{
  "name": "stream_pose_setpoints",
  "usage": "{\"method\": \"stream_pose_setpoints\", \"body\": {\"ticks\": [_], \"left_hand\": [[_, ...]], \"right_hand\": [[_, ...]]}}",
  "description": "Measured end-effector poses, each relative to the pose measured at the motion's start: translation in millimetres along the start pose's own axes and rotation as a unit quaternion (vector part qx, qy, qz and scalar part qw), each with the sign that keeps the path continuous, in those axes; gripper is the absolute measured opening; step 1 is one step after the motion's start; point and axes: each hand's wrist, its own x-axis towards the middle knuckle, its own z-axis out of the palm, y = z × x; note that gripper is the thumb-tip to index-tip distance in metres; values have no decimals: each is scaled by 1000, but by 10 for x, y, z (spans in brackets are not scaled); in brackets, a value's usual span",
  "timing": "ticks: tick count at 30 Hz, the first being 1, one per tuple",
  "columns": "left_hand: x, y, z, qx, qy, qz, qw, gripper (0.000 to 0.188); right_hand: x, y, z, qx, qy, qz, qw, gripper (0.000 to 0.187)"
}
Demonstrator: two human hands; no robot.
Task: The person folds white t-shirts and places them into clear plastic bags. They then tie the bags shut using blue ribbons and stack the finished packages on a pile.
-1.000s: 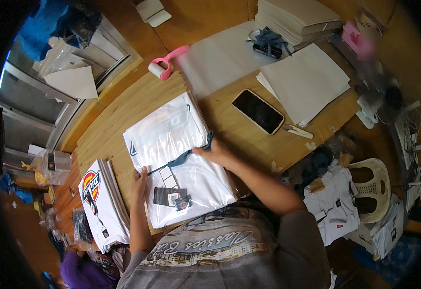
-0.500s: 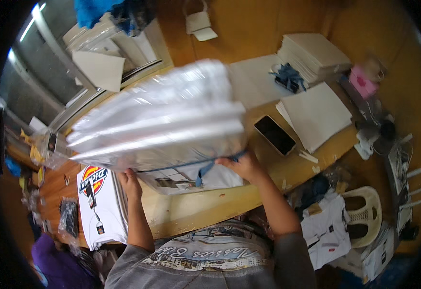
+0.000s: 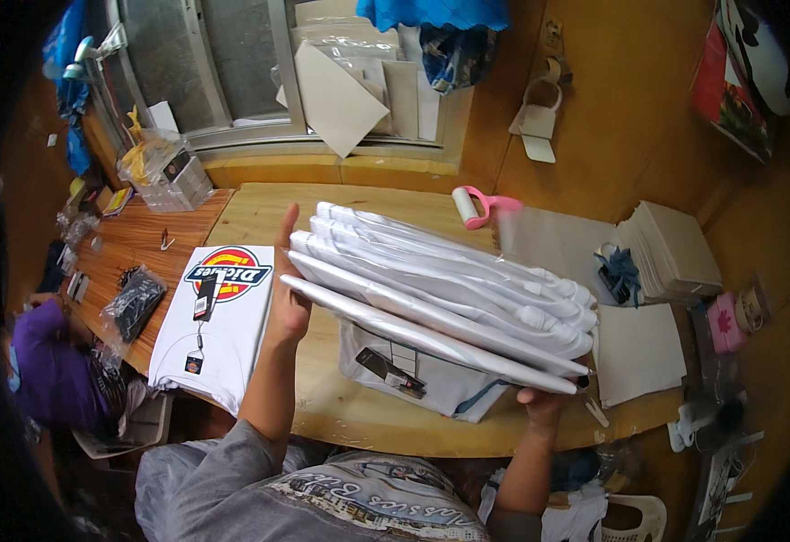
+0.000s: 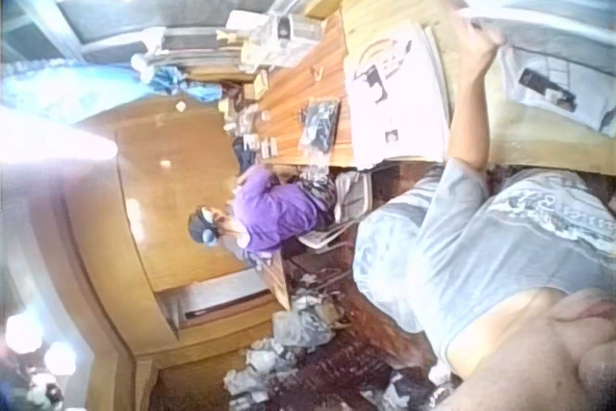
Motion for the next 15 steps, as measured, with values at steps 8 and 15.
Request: {"method": "stream_pose_setpoints", "body": {"ticks": [8, 15], "left_hand": [[-59, -163, -14, -22, 101, 101, 989, 86], [-287, -1211, -872, 524, -172, 23, 834, 41]], "right_hand": [[343, -680, 500, 22, 70, -51, 996, 94], [-125, -136, 382, -7, -270, 378, 885, 65]]}}
